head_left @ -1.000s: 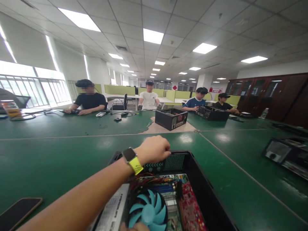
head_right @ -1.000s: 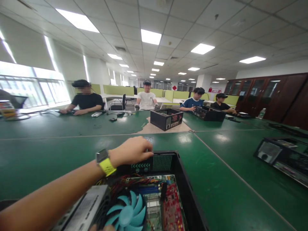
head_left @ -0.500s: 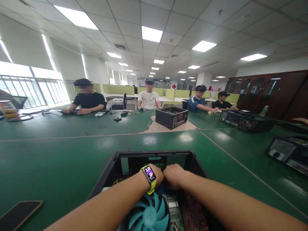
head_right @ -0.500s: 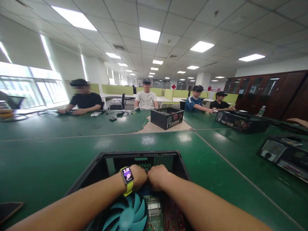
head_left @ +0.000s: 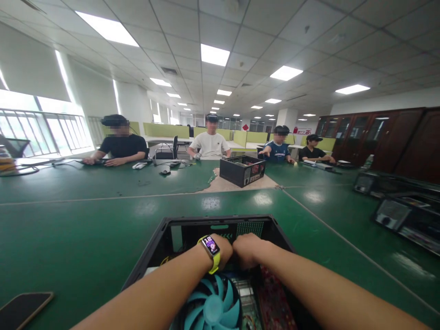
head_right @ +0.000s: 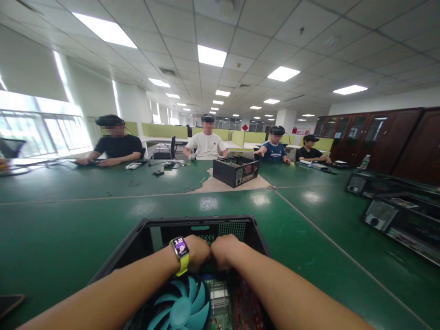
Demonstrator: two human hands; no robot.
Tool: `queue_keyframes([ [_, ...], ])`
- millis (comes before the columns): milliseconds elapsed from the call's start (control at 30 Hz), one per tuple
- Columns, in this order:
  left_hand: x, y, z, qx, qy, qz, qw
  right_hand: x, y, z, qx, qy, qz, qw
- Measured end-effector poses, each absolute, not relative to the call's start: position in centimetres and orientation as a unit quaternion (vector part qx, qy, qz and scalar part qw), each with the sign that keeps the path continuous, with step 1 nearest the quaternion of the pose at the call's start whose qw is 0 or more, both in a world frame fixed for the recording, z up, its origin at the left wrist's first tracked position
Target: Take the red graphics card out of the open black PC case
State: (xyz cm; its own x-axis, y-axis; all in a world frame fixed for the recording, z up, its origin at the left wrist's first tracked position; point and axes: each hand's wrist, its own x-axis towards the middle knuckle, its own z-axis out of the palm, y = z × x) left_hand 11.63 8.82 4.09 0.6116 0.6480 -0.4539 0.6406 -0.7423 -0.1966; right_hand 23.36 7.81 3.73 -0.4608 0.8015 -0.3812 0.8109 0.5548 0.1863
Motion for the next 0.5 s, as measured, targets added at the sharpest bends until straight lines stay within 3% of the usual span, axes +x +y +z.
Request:
queue_keyframes([
  [500,11.8,10.7,1.3,-0.912,-0.342,0.227,-0.005,22.9,7.9,3.0,0.473,0.851,0.000,0.226],
])
